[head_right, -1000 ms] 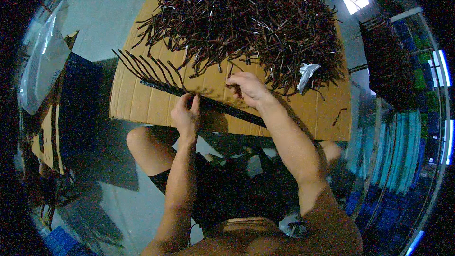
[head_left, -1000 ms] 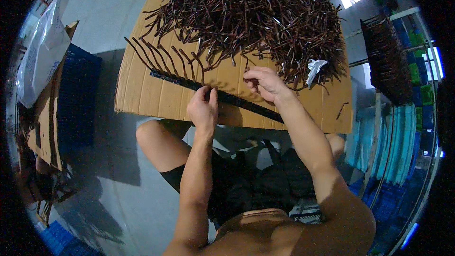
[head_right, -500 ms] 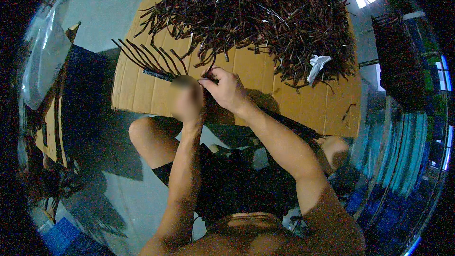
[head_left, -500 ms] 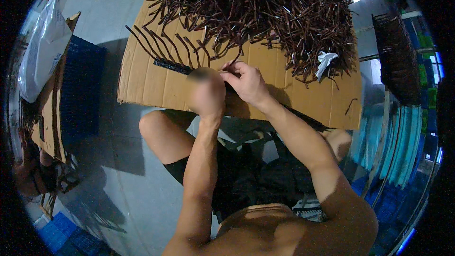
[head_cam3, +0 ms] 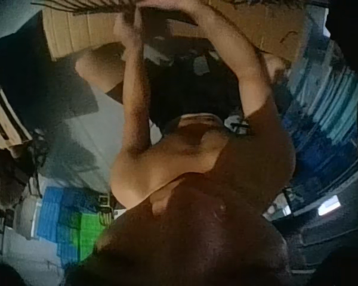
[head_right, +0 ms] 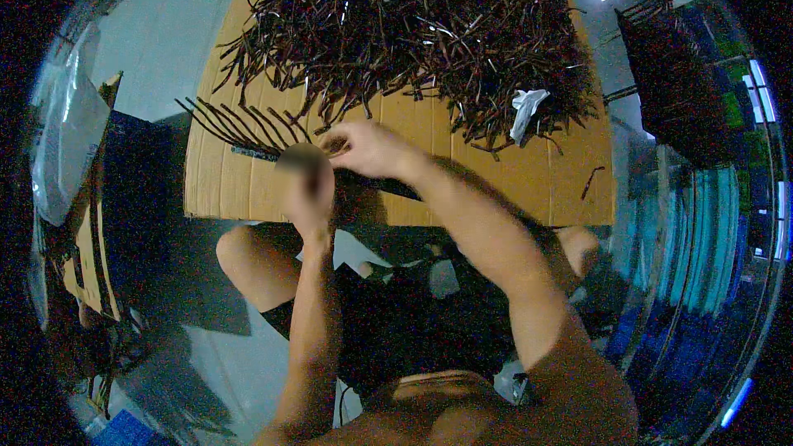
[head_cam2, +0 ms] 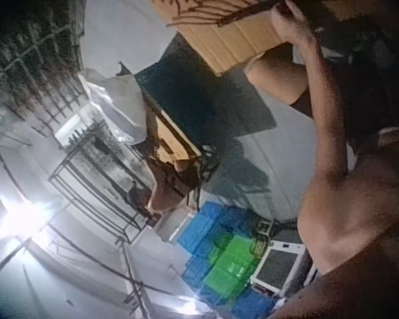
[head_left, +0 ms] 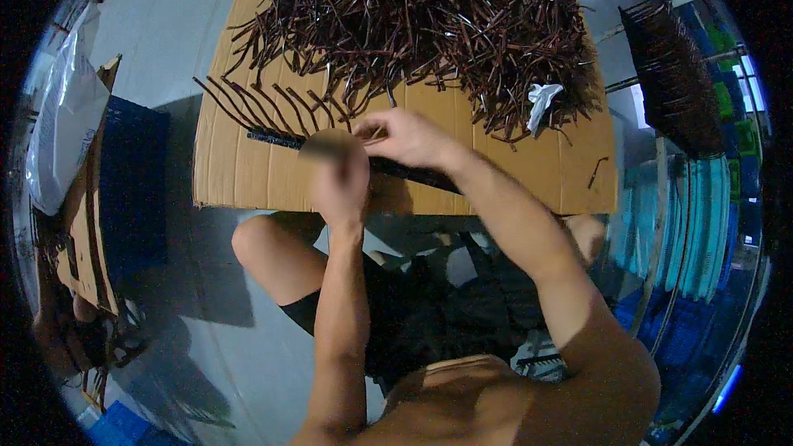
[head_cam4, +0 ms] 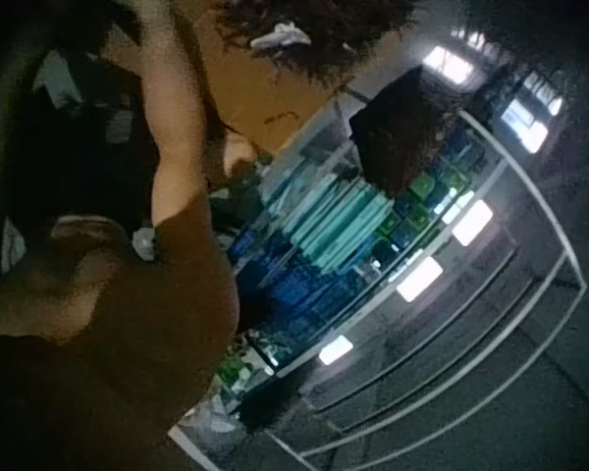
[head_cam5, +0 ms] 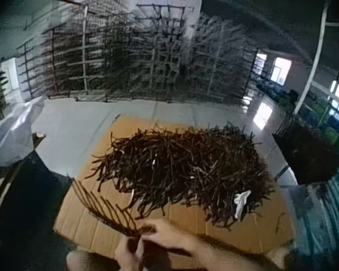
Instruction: The person sits on the floor and repeatedly picks up thin wire pieces from a pile on a cardboard sheet. They insert each wire into slots on a black plastic strip, working one at a time. A second person is visible in the background performing a similar task.
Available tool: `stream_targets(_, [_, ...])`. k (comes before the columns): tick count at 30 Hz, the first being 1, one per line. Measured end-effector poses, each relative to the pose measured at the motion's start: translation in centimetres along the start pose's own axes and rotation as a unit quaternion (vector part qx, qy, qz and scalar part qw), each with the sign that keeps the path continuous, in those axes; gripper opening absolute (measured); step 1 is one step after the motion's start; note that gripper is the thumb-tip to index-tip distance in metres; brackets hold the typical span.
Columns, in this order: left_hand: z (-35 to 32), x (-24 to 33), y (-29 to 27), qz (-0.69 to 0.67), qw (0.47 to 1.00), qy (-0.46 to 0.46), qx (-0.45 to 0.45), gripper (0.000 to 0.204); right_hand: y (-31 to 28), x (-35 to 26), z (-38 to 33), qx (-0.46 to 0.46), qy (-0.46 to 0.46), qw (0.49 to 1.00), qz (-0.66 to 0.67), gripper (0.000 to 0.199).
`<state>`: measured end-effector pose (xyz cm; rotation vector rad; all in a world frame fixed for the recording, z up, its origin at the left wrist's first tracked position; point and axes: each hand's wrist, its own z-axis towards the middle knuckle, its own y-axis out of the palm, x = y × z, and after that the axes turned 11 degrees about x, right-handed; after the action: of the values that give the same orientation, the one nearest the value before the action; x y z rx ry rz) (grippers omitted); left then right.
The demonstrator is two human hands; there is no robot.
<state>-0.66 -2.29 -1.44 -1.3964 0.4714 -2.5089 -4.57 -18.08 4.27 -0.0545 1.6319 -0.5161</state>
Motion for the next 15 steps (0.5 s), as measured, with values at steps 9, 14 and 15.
stream_targets(9, [-1.0,1.5,0.0,0.042,0.996,0.037,-0.074,0.024,-8.2,6.9,2.2,0.304,0.009,0.849,-0.431,0.020])
stream_targets(14, [-0.8,-0.4,0.3,-0.002,1.000,0.005,-0.028,0.021,-8.6,6.9,1.5,0.276,0.099,0.883,-0.366,0.024])
stream_targets(15, [-0.4,-0.7,0.2,-0.006,1.000,0.005,-0.010,0.022,-9.0,7.2,1.3,0.262,0.143,0.889,-0.348,0.026])
